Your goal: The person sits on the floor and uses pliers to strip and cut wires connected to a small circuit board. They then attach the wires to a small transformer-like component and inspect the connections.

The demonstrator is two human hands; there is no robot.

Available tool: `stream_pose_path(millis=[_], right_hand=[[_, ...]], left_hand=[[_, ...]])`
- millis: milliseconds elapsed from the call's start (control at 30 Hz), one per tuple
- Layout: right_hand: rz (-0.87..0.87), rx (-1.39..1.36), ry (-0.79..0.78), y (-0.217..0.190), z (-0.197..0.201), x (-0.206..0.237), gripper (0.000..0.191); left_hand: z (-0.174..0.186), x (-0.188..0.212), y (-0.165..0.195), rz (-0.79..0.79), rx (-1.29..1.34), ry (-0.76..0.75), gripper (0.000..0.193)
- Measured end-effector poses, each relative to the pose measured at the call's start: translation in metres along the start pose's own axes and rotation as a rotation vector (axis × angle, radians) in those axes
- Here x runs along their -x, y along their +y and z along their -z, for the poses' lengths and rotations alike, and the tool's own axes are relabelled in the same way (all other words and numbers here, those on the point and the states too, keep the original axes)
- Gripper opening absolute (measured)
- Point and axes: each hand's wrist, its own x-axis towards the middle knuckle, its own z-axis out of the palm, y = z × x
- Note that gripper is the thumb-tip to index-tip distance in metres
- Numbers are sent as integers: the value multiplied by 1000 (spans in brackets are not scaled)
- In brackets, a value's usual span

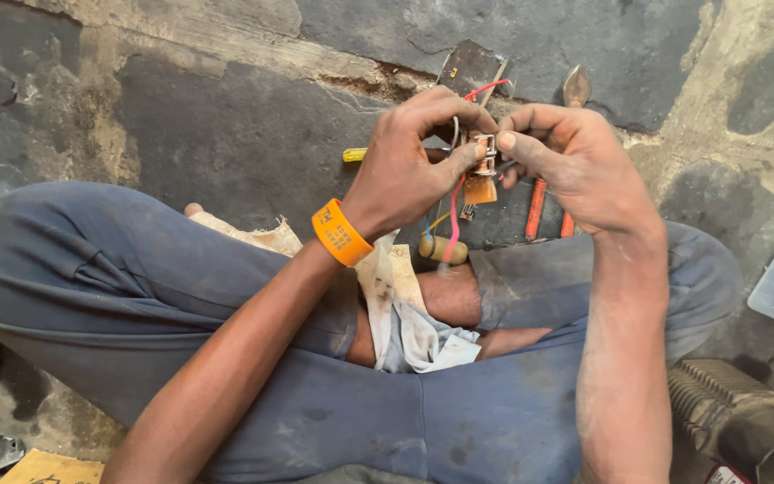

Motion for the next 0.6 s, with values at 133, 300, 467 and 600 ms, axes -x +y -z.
stream_pose_path(millis=[133,300,467,600], right_hand=[[41,8,-30,-3,-1,1,14],[58,-37,-33,-5,-2,2,17],[96,-41,-12,-5,-2,3,15],[83,-55,16,-3,0,6,14]], left_hand=[[-3,1,0,52,67,16,16],[-1,3,2,-61,8,-2,19],[0,3,5,-6,41,-18,16],[2,1,7,32,94,-40,18]])
